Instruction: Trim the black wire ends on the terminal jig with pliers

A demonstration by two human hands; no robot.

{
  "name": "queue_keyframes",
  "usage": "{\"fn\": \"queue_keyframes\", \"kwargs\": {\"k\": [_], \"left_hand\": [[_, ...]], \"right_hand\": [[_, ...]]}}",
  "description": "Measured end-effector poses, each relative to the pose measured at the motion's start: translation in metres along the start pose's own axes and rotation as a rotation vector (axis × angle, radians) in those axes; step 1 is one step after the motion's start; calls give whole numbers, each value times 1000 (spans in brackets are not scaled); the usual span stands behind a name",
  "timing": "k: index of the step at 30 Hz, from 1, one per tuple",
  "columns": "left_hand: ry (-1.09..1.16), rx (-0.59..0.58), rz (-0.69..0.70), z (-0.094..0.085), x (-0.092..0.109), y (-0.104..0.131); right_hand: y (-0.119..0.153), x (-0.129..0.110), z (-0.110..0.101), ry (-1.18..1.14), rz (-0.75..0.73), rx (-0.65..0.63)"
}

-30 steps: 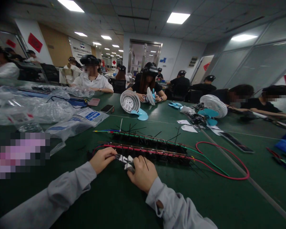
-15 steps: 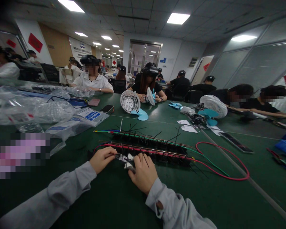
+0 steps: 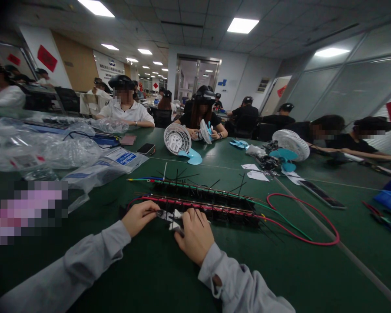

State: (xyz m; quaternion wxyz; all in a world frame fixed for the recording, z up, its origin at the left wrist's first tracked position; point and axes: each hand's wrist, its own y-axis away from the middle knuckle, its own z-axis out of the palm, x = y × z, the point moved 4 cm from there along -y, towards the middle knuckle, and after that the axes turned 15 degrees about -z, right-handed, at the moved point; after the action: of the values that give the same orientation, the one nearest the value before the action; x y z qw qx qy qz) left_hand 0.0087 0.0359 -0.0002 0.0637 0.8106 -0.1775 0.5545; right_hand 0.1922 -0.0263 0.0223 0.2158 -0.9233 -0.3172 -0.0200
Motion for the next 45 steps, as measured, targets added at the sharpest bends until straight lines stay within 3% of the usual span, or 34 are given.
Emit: {"fn": "queue_keyframes", "kwargs": {"k": [45], "left_hand": [[33, -7, -12, 4, 0, 0]], "right_hand": [[2, 0, 7, 8, 12, -14]]}}
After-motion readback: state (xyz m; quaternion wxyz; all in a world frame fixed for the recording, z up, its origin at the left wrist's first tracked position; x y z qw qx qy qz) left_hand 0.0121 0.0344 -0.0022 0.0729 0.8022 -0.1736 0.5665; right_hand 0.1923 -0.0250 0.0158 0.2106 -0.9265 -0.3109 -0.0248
